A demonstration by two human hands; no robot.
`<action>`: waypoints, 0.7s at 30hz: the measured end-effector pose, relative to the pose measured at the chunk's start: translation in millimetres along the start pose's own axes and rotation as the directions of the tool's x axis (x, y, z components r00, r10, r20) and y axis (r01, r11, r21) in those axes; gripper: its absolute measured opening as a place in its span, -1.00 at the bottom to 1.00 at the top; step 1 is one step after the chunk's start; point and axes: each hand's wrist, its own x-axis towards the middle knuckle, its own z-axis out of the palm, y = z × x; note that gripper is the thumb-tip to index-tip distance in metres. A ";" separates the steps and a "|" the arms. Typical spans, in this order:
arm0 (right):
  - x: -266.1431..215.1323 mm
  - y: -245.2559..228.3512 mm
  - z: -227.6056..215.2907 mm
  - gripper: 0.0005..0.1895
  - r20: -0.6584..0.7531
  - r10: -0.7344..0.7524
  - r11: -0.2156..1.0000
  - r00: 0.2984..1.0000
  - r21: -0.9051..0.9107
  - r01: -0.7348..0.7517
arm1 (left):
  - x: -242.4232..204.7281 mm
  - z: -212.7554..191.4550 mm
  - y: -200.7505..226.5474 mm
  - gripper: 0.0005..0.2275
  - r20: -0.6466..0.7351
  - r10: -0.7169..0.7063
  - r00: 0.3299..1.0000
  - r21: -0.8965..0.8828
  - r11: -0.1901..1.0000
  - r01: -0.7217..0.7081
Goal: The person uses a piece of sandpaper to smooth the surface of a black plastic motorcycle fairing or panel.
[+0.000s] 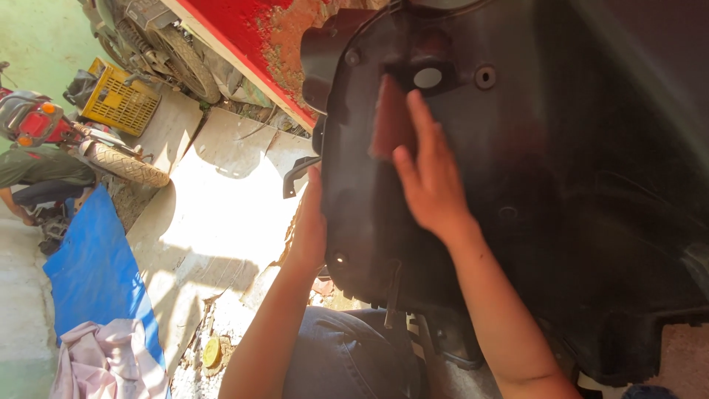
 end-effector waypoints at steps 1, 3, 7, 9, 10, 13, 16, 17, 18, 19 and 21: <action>-0.5 -4.6 -0.6 -0.26 0.005 -0.004 1.000 1.000 0.000 0.004 | -1.9 0.9 -0.8 -0.44 -0.004 0.004 1.000 -0.003 1.000 -0.004; -0.4 -13.9 -4.1 -0.26 0.002 0.080 0.996 0.997 0.051 -0.080 | -3.3 4.7 -0.9 -0.46 0.022 0.051 0.998 0.016 0.999 -0.051; -18.5 -33.1 3.0 -0.24 -0.005 -0.055 0.993 0.998 0.099 0.055 | -1.6 3.8 -0.8 -0.44 -0.008 0.032 0.999 0.031 0.999 -0.032; -18.1 -23.3 5.6 -0.22 0.003 -0.145 0.989 0.989 0.012 0.145 | -2.6 9.4 6.2 -0.43 -0.049 -0.017 0.999 -0.017 1.000 0.016; -11.5 -15.0 0.0 -0.22 0.002 -0.145 0.989 0.989 0.014 0.145 | -3.2 11.8 8.3 -0.43 -0.050 -0.017 0.999 -0.014 1.000 0.017; 3.8 -5.6 -15.6 -0.19 0.021 -0.007 0.996 1.000 -0.089 0.009 | -5.5 15.4 9.8 -0.42 -0.026 0.002 1.000 0.031 1.000 -0.001; 4.1 -27.4 -19.1 -0.15 0.047 0.088 0.989 0.995 -0.119 -0.082 | -4.0 7.8 1.8 -0.42 -0.052 -0.057 0.997 -0.018 0.998 0.056; -1.3 -35.6 -14.4 -0.15 0.045 0.019 0.995 0.999 -0.103 -0.015 | -3.2 3.3 -1.9 -0.42 -0.033 -0.012 0.999 0.003 1.000 0.012; -6.7 -43.1 -9.5 -0.15 0.042 -0.050 0.995 0.998 -0.086 0.054 | -2.1 -1.4 -6.1 -0.43 -0.013 0.033 0.999 0.023 0.999 -0.033; -5.7 -34.4 -6.6 -0.15 0.039 -0.047 0.995 0.998 -0.088 0.050 | -2.2 1.8 -1.7 -0.43 -0.010 0.030 1.000 0.024 0.999 -0.029; -5.0 -16.0 0.7 -0.20 0.006 -0.087 0.994 0.996 -0.062 0.087 | -3.0 7.0 5.3 -0.42 -0.070 -0.068 0.995 0.002 0.998 0.068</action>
